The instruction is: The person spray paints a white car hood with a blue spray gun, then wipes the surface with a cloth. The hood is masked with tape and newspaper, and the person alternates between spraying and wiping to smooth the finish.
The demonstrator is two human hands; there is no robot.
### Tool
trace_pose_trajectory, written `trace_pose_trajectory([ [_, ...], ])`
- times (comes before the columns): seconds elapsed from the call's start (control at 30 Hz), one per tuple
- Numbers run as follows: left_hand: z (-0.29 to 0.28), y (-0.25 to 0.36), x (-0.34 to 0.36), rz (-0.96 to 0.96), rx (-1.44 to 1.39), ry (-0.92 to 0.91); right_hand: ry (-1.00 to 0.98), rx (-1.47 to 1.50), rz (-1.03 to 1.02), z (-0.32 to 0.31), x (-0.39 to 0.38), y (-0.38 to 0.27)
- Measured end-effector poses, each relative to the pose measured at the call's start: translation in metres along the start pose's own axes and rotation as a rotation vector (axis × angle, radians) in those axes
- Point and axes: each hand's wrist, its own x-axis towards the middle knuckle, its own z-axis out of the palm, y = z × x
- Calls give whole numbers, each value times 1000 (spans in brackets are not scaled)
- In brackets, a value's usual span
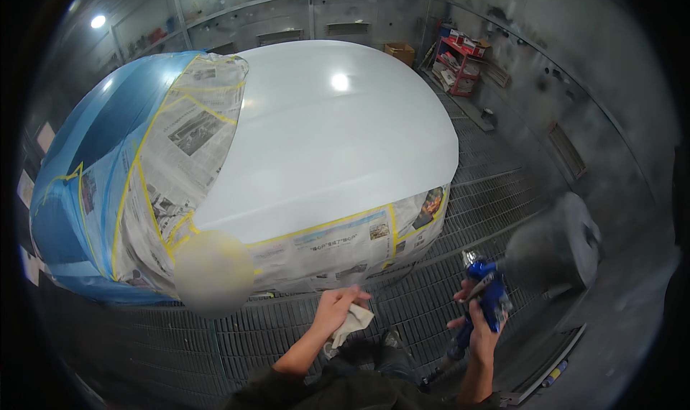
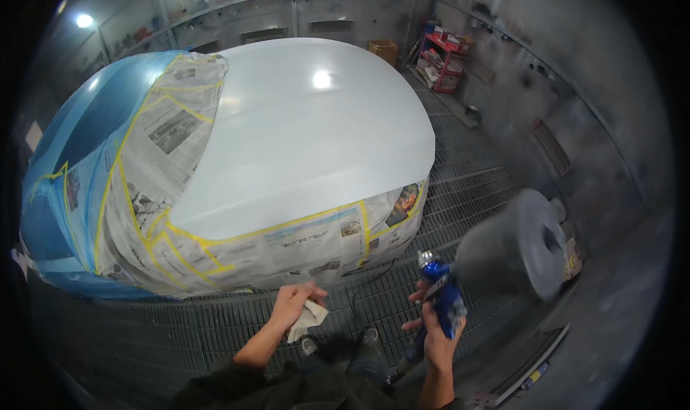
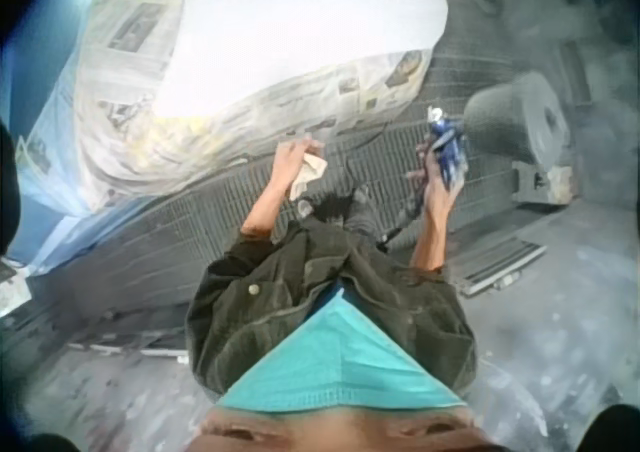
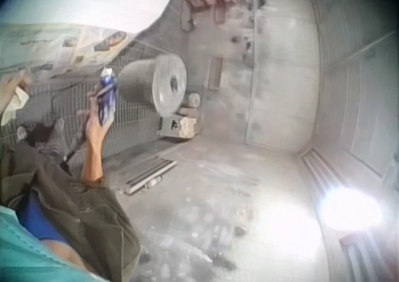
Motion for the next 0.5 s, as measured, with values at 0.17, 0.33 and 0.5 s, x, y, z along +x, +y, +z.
trace_pose_trajectory([
  [0.17, 62, 12, 1, 120, 72, -192, 81, -114, -20, -43, 8, 3],
  [0.33, 161, 54, -5, 532, 477, -364, 255, -119, -9, -74, 18, 11],
  [0.5, 242, 79, -1, 856, 854, -279, 31, 33, -235, -80, 28, 48],
])
